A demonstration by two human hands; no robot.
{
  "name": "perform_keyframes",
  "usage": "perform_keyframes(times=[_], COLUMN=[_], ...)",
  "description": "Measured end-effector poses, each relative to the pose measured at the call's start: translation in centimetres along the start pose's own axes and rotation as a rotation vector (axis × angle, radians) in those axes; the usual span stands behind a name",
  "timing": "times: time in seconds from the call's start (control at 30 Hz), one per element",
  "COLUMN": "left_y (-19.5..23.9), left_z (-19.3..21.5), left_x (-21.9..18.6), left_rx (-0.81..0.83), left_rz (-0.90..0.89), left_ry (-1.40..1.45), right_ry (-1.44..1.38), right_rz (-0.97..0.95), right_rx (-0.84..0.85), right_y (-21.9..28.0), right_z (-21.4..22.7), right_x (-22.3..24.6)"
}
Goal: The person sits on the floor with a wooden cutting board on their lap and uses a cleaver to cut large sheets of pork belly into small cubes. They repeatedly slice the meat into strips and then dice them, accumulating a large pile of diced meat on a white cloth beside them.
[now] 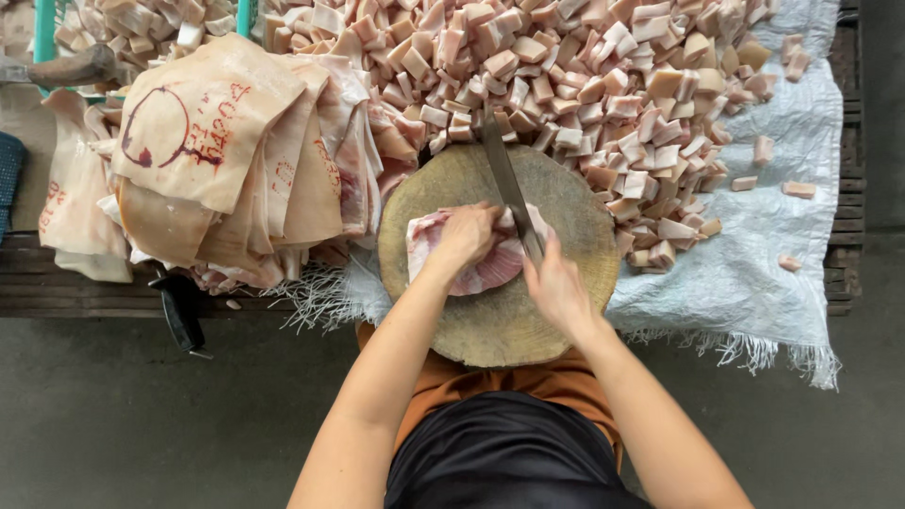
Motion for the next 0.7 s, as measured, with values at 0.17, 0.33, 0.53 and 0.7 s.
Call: perform_keyframes(times=[0.17, 0.33, 0.53, 0.7], left_y=[0.2, 4.0, 6.6, 7.0], left_z=[0.5, 0.7, 2.2, 2.5], left_x=[-0.2, -1.1, -1.6, -1.9], left_rx=[-0.112, -0.379, -0.475, -0.483], left_rz=[0.005, -0.021, 0.0, -0.068], left_ry=[0.069, 0.169, 0.277, 0.232], right_ry=[0.049, -0.155, -0.223, -0.227], right_rz=[0.073, -0.019, 0.083, -0.012], right_rx=[-0.03, -0.008, -0.265, -0.185], right_y=[-4.7, 0.2, 9.3, 10.2], right_z=[0.4, 6.8, 9.8, 3.3], right_x=[3.7, 3.0, 2.6, 0.2])
Point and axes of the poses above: each hand's wrist, its own y-axis away from the middle knuckle, its own z-axis out of the back of the hand, x = y × z, the point moved 2 cm from there along -y, towards the middle knuckle, and after that the axes turned 1 degree about -x, right-handed, at the moved point
